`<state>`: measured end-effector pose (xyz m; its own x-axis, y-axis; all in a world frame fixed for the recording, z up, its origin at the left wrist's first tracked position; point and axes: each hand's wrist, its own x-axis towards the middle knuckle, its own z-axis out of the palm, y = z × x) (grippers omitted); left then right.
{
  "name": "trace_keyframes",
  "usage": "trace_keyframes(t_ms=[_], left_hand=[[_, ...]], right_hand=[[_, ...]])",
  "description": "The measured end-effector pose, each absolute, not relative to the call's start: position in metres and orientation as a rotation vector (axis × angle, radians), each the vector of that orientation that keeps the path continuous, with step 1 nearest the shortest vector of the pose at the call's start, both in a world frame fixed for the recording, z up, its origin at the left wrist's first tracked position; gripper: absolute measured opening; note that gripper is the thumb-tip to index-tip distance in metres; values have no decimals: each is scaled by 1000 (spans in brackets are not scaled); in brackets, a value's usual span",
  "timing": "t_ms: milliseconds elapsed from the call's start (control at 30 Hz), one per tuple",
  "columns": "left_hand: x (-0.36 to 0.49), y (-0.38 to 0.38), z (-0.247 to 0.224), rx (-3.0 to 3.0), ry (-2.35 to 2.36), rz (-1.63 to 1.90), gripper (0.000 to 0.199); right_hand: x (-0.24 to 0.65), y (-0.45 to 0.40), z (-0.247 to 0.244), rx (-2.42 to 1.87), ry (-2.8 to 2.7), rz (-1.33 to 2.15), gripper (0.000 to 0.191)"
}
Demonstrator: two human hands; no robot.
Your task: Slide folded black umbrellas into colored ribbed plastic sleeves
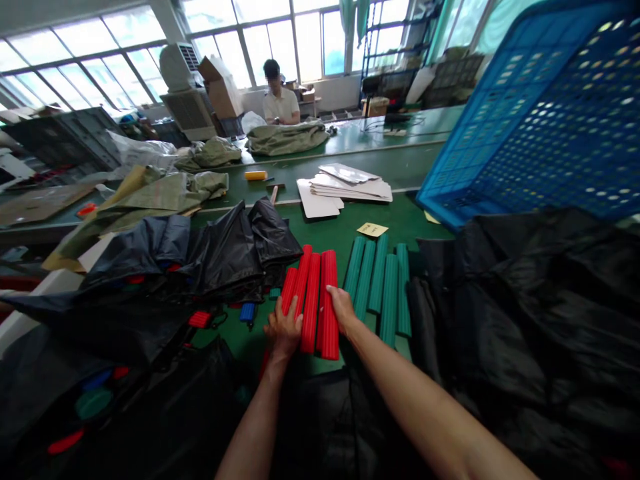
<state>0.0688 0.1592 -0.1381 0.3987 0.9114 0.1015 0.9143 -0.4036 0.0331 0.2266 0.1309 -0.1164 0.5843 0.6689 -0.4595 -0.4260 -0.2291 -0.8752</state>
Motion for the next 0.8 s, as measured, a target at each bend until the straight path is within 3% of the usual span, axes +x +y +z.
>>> trace_keyframes(t_ms=[300,800], left_hand=[[71,155,-135,-2577,-1649,-188,51],[69,160,-143,-2599,-1678,-178,55]], right_hand=[[238,138,-127,-1626,-213,992,21],[238,132,-115,-1388,-175,1179,15]])
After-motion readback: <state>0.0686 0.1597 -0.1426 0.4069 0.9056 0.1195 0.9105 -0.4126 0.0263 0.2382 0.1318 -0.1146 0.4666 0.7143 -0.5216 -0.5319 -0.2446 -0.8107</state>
